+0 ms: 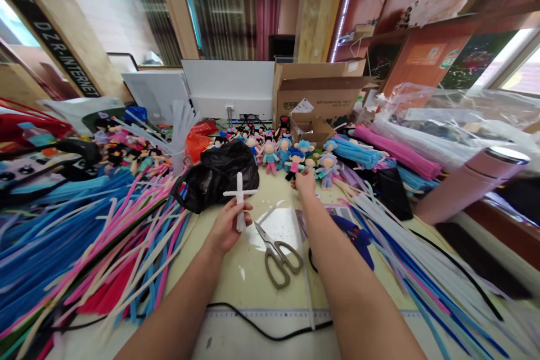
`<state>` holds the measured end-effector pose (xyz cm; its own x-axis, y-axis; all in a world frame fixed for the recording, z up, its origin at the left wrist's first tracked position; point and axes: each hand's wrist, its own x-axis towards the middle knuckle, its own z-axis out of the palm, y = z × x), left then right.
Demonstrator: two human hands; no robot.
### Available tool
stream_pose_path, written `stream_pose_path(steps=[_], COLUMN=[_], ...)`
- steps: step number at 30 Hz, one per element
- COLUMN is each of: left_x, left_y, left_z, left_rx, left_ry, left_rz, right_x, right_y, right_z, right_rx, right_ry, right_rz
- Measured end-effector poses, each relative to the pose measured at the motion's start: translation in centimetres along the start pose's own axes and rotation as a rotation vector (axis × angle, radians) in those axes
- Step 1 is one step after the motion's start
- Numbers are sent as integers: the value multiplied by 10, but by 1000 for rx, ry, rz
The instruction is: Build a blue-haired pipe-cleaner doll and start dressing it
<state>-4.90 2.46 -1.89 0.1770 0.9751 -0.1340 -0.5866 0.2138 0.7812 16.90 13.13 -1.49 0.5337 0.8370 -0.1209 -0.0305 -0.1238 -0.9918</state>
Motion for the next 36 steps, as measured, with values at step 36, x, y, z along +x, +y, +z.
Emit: stream_pose_path(steps=[36], left_x=[10], left_y=[-7], left_z=[-7], left_rx=[15], left_ry=[49], left_rz=[-49], right_x=[18], right_y=[4], right_z=[35], right_rx=[275], right_ry=[53], right_rz=[-101])
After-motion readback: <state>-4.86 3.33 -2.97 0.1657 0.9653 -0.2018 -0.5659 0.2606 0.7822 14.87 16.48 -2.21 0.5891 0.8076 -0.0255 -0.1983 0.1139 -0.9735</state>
